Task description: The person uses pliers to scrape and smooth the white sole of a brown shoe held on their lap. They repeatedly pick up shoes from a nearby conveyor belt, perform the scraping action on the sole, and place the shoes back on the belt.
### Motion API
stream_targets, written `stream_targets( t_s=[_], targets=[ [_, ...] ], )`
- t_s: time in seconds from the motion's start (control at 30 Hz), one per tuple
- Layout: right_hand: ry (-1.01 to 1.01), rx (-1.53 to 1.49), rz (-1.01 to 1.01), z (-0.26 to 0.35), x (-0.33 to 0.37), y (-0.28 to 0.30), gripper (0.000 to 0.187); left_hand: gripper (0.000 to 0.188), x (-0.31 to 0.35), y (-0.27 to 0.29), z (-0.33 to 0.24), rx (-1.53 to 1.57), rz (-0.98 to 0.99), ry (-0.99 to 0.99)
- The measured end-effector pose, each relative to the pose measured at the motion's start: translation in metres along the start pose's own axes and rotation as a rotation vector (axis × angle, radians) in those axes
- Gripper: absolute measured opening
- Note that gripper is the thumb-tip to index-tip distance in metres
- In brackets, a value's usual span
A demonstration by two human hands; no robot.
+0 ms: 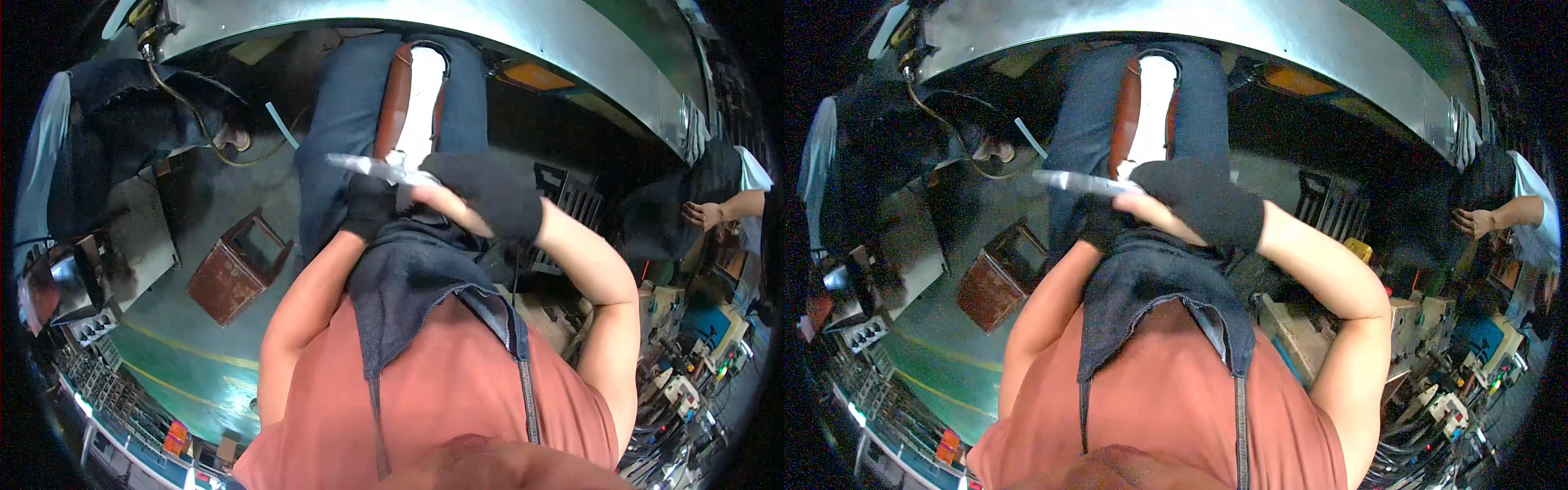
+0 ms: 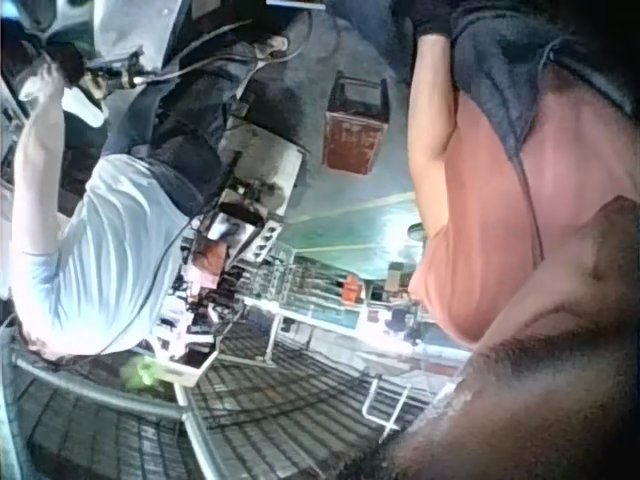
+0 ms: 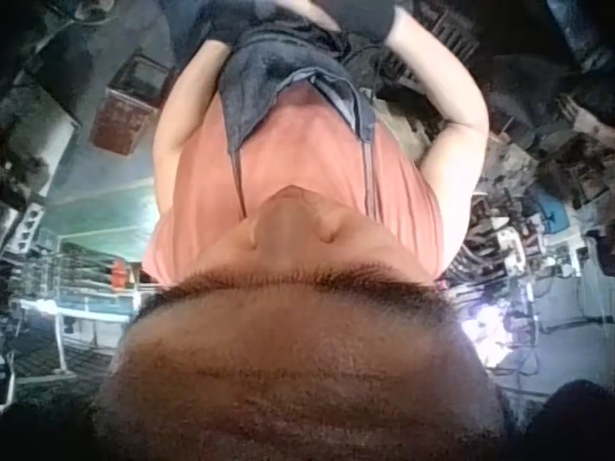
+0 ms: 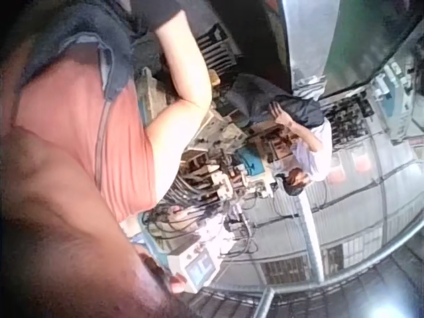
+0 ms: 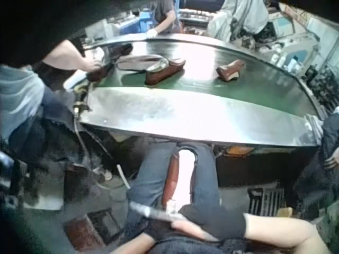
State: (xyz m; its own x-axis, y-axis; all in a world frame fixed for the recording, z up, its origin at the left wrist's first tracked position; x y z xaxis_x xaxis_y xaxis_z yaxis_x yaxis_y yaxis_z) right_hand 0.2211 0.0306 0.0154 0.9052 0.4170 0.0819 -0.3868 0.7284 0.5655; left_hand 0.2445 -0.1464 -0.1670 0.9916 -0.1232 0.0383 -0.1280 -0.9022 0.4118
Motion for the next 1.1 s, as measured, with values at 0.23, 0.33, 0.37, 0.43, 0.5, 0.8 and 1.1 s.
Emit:
stream_targets(
  t_s=[0.23, 0.33, 0.37, 0.43, 0.5, 0.8, 1.1],
  targets=[
    [-0.377, 0.161, 0.137, -0.049, 0.045, -0.008, 0.035, 0.063, 0.041, 0.038, 0.02, 0.113, 0.256, -0.138],
    [-0.325, 0.088, 0.127, -0.025, 0.049, -0.009, 0.033, 0.063, 0.042, 0.032, 0.022, 0.147, 0.315, -0.064],
    [-0.246, 0.11, 0.108, -0.011, 0.044, -0.011, 0.03, 0.063, 0.028, 0.035, 0.004, 0.215, 0.349, 0.02],
    [0.081, 0.053, -0.032, 0.012, 0.031, -0.021, 0.03, 0.063, 0.005, 0.044, -0.038, 0.336, 0.397, 0.2],
    [0.215, 0.012, -0.016, -0.023, 0.022, -0.028, 0.03, 0.066, -0.011, 0.043, -0.061, 0.355, 0.411, 0.292],
    [-0.194, 0.179, -0.065, -0.052, 0.097, 0.013, 0.025, 0.074, -0.017, 0.118, -0.096, -0.456, 0.477, 0.272],
    [-0.509, -0.254, -0.289, -0.035, 0.115, -0.01, 0.035, 0.064, -0.068, 0.034, -0.061, -0.234, -0.23, -0.409]
  ],
)
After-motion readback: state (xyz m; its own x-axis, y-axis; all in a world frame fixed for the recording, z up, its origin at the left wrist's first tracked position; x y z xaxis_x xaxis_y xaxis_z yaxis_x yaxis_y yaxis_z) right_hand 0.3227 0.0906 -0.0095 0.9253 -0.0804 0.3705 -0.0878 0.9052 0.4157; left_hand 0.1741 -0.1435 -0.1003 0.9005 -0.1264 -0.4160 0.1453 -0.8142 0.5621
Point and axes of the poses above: each hand's wrist, its own x-axis away from the middle knuckle, its own y-axis out of the back of the hand, z = x × y, the point moved 1 cm from there along -x, towards the middle knuckle, and after that the axes turned 12 degrees about -z, right-handed, at the moved point
